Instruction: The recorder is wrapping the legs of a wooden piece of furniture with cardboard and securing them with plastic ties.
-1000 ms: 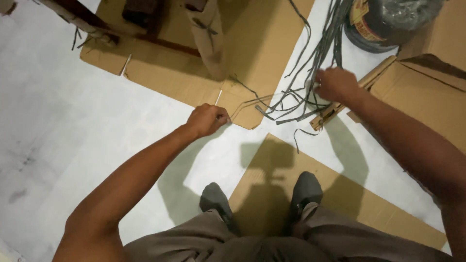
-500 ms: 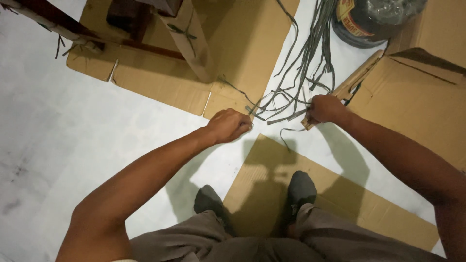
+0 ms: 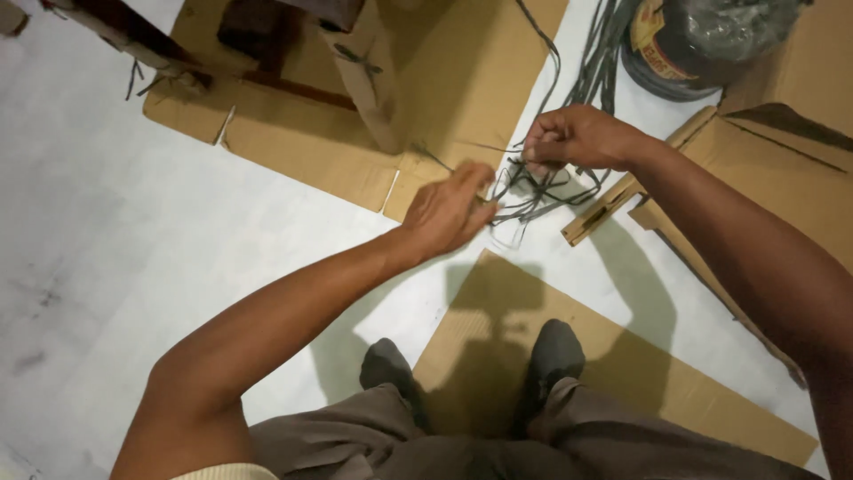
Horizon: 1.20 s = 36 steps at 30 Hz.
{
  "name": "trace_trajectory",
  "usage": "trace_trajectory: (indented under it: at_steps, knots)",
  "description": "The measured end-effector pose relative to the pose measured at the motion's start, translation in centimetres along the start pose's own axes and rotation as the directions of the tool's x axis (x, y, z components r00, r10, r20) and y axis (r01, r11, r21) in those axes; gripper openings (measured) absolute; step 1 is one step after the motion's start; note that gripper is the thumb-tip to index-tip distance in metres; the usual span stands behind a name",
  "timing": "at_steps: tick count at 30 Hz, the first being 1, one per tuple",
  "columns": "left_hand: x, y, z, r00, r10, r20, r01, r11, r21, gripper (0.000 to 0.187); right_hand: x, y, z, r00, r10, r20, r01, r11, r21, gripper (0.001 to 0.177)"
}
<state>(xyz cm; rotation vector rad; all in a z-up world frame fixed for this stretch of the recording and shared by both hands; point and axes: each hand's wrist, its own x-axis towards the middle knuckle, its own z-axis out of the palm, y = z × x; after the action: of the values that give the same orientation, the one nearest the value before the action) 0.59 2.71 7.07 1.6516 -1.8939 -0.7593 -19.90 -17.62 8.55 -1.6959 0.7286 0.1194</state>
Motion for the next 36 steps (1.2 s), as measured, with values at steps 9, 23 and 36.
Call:
trace_trajectory:
  at_steps: [9, 23, 36]
  knots:
    - [0.9, -1.4, -2.9, 0.970, -0.145, -0.195, 0.100, 0.969, -0.225, 0.034, 1.3, -3.9, 3.5, 0.986, -0.118, 0.117, 0.116, 0.993, 0.025, 0.019]
    - [-2.2, -4.6, -6.3, 0.926, -0.311, -0.213, 0.246, 0.926, -0.285, 0.022, 5.2, 0.6, 3.5, 0.939, -0.100, -0.329, 0.203, 0.933, 0.296, 0.019]
    - [-2.0, -6.0, -6.9, 0.931, -0.264, -0.250, 0.217, 0.955, -0.202, 0.023, 6.4, -1.8, 9.0, 0.973, -0.168, -0.161, 0.187, 0.976, 0.114, 0.026]
